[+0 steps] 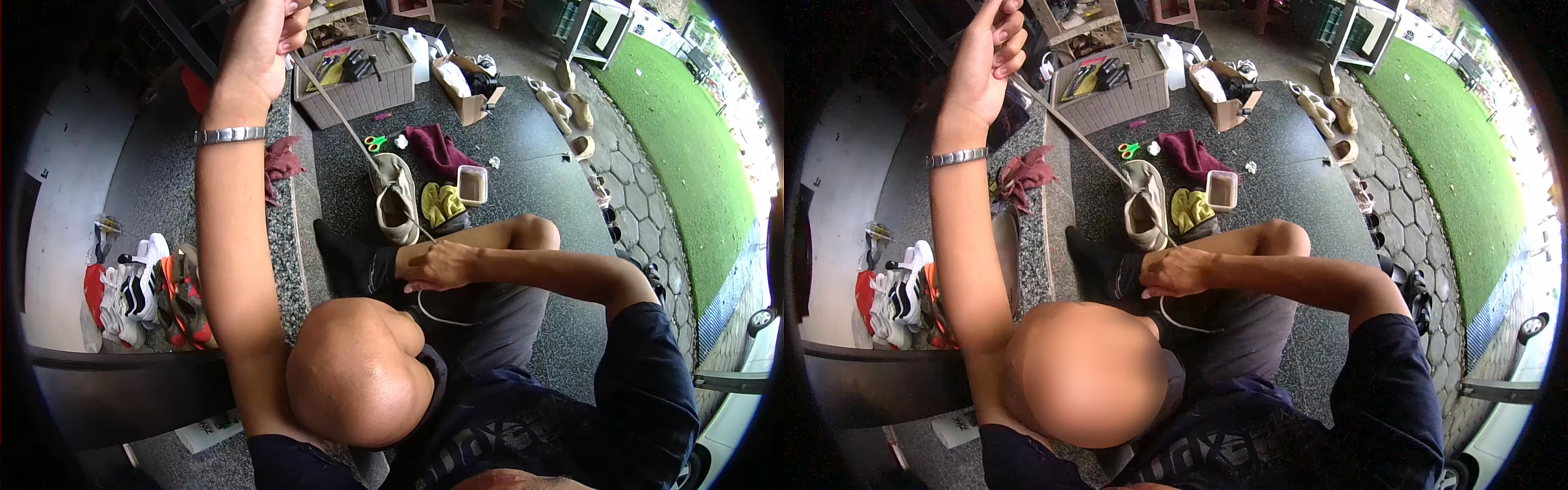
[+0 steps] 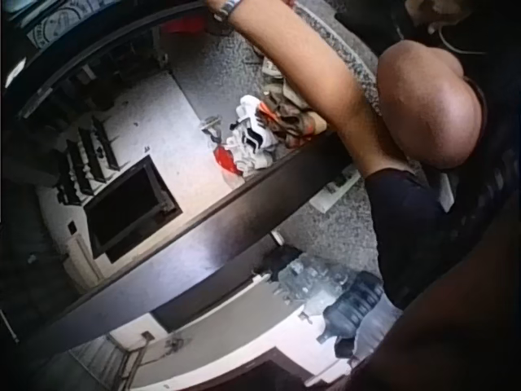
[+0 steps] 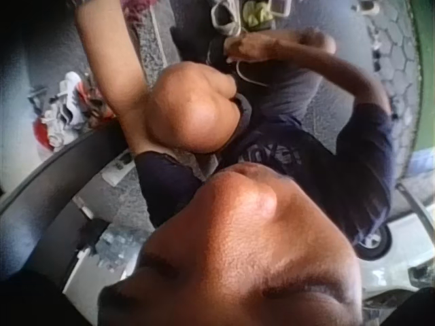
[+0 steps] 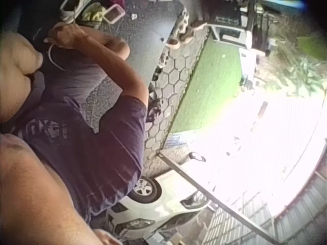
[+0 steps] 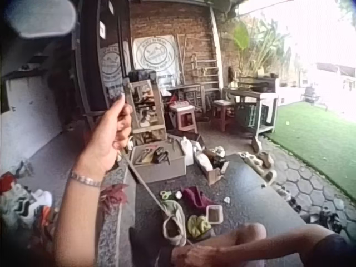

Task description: Repairing and cleaning soles and laces of a pair of shoes.

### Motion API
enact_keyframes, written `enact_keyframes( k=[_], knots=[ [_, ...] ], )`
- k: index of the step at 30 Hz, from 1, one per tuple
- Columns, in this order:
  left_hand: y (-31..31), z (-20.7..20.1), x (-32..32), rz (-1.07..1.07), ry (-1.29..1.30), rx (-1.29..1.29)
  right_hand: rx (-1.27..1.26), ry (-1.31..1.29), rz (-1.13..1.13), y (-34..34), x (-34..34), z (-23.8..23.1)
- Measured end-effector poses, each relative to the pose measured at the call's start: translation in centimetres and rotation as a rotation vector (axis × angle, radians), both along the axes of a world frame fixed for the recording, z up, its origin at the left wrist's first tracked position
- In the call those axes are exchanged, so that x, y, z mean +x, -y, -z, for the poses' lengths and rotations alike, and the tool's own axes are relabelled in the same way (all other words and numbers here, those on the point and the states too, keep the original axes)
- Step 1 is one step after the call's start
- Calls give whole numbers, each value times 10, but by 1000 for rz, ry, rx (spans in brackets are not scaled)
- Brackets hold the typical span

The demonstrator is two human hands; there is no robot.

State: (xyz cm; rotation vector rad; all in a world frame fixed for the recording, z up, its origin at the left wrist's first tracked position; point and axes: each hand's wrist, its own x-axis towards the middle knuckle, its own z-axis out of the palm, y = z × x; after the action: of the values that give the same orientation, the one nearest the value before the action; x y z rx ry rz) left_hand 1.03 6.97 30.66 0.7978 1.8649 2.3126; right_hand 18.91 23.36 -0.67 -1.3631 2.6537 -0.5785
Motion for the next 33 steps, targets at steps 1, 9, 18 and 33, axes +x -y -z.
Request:
enact_keyframes(
  k=[1, 9, 18, 33],
  knots=[
    [3, 0, -9, 9, -27, 0, -38, -29, -31, -2, 1, -13],
    [23, -8, -56, -184, -45, 51, -62, 181, 110, -62, -48, -214],
    [-13, -22, -48, -169, -99, -107, -1213, 233, -110, -91, -162, -315],
    [-16, -76, -51, -104, -216, -403, -937, -58, 516, -48, -180, -323]
  ],
)
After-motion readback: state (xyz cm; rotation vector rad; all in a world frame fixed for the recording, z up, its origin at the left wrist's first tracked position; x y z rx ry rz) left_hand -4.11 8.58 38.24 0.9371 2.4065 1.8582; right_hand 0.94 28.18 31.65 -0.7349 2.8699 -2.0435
